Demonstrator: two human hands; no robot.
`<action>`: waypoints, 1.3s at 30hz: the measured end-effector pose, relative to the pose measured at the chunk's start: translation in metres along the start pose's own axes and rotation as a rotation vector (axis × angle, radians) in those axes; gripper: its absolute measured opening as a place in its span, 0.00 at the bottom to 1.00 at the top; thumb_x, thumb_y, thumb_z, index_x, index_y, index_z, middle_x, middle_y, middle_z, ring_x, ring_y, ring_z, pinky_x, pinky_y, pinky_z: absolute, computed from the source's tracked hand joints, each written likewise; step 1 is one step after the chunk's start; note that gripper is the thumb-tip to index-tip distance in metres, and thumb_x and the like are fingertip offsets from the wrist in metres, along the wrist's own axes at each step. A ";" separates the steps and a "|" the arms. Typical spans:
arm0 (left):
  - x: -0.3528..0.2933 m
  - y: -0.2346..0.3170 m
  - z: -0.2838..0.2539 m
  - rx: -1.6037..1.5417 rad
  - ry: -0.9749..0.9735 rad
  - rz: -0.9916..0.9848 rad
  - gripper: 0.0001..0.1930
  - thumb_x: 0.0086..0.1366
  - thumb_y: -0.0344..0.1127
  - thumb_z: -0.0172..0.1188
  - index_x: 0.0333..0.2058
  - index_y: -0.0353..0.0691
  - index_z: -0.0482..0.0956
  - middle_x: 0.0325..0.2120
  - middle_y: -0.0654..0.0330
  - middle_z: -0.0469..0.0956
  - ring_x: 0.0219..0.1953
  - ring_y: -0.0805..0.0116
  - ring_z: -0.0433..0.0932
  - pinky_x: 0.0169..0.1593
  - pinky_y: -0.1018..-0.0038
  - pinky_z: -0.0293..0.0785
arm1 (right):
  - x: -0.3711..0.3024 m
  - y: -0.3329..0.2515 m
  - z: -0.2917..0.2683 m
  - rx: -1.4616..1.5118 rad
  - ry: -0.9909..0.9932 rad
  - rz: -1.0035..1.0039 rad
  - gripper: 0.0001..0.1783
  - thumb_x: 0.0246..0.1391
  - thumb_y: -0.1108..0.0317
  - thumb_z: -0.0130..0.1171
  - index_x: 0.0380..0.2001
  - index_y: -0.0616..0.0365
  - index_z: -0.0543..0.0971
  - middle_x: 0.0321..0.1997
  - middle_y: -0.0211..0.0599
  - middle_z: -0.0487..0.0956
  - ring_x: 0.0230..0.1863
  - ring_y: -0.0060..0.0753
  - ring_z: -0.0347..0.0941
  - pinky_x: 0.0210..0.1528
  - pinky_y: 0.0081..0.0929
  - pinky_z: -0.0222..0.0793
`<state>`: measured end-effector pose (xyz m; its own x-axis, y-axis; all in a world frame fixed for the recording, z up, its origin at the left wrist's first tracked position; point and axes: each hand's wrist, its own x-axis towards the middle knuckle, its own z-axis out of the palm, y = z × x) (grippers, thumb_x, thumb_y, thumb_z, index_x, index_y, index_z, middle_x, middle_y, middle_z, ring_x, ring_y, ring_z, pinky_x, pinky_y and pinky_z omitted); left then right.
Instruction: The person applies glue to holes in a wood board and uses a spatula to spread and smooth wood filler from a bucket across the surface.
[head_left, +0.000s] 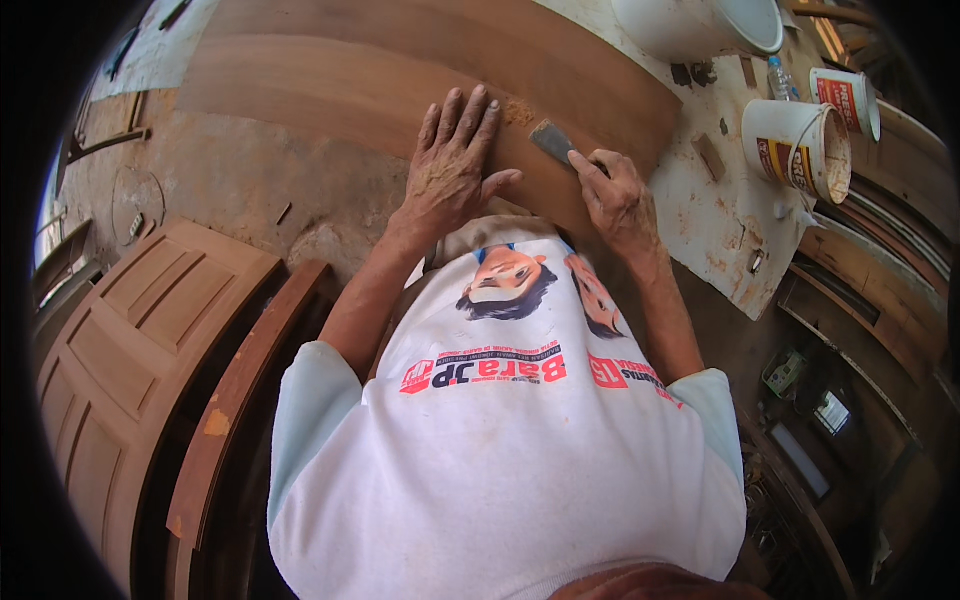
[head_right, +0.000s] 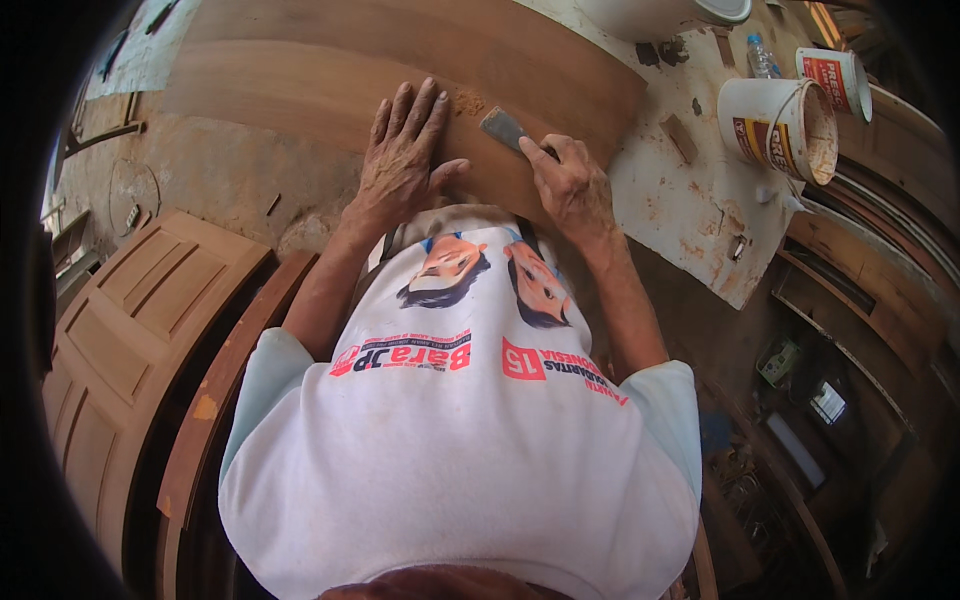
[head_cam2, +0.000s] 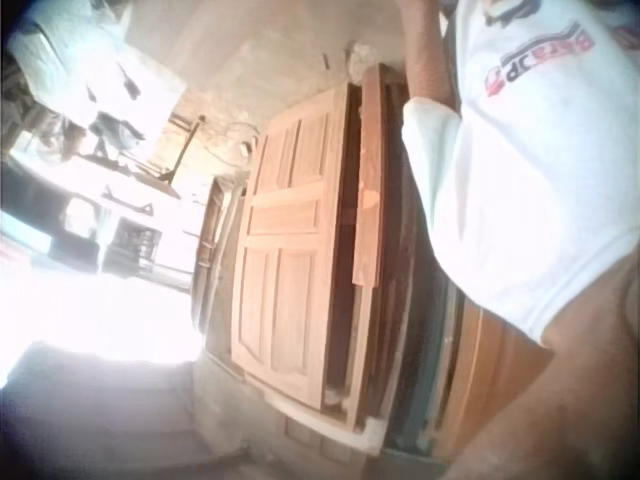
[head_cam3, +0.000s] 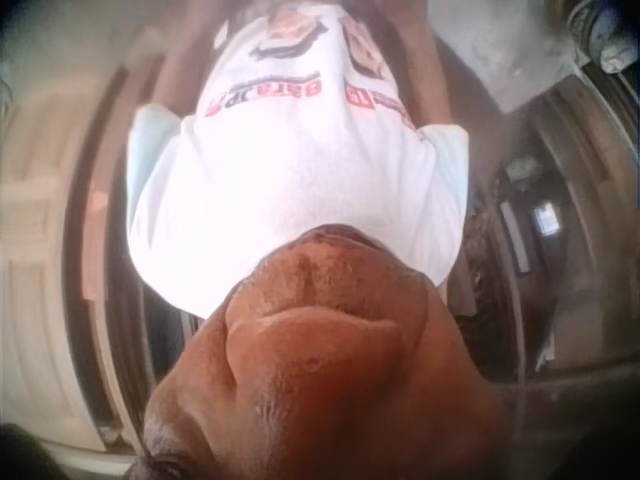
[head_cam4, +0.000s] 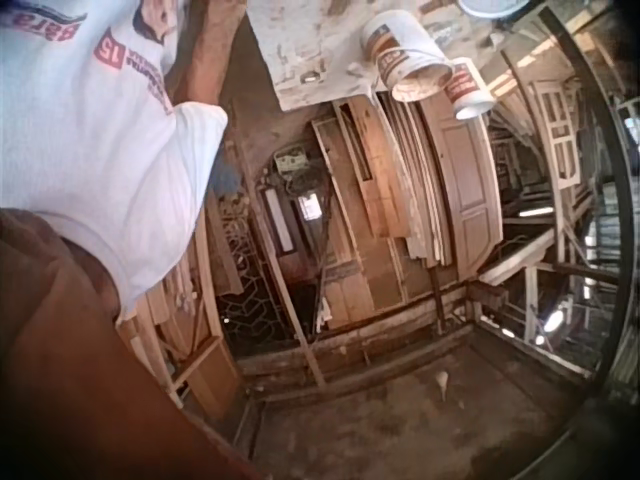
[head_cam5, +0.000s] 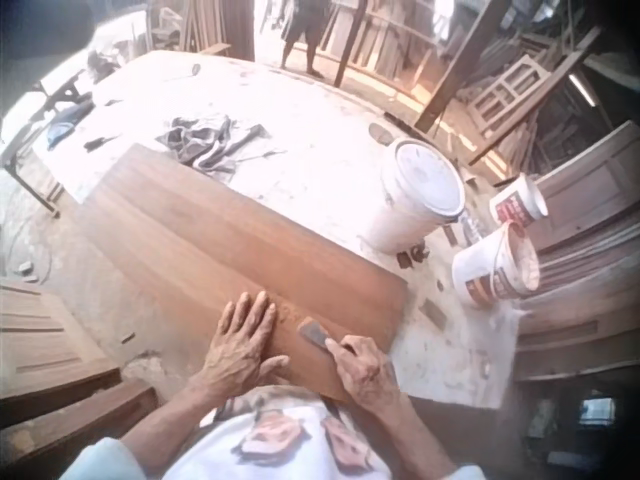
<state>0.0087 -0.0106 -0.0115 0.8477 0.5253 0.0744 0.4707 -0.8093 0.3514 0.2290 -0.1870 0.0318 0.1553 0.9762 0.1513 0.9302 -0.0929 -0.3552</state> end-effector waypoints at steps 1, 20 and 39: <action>-0.003 0.005 0.004 -0.002 0.000 -0.029 0.49 0.73 0.72 0.52 0.80 0.42 0.56 0.83 0.51 0.49 0.84 0.47 0.44 0.84 0.51 0.38 | 0.001 0.002 0.001 0.001 -0.013 -0.006 0.25 0.56 0.78 0.69 0.58 0.51 0.86 0.48 0.36 0.79 0.49 0.44 0.80 0.46 0.41 0.83; 0.012 0.021 0.016 -0.034 0.063 -0.102 0.51 0.72 0.73 0.53 0.80 0.43 0.56 0.83 0.50 0.48 0.84 0.46 0.43 0.84 0.49 0.37 | 0.031 0.002 0.011 0.053 -0.038 -0.059 0.26 0.58 0.77 0.69 0.60 0.48 0.86 0.49 0.38 0.79 0.50 0.47 0.79 0.48 0.42 0.81; -0.016 -0.010 -0.012 -0.180 -0.045 -0.049 0.70 0.50 0.73 0.75 0.80 0.38 0.51 0.82 0.49 0.49 0.84 0.47 0.43 0.85 0.53 0.42 | 0.036 0.022 0.007 0.114 0.174 0.021 0.19 0.58 0.75 0.72 0.53 0.52 0.88 0.44 0.36 0.80 0.45 0.44 0.79 0.45 0.41 0.80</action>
<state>-0.0128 -0.0074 -0.0052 0.8367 0.5475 0.0125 0.4639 -0.7206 0.5154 0.2525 -0.1530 0.0234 0.2382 0.9250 0.2962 0.8841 -0.0802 -0.4603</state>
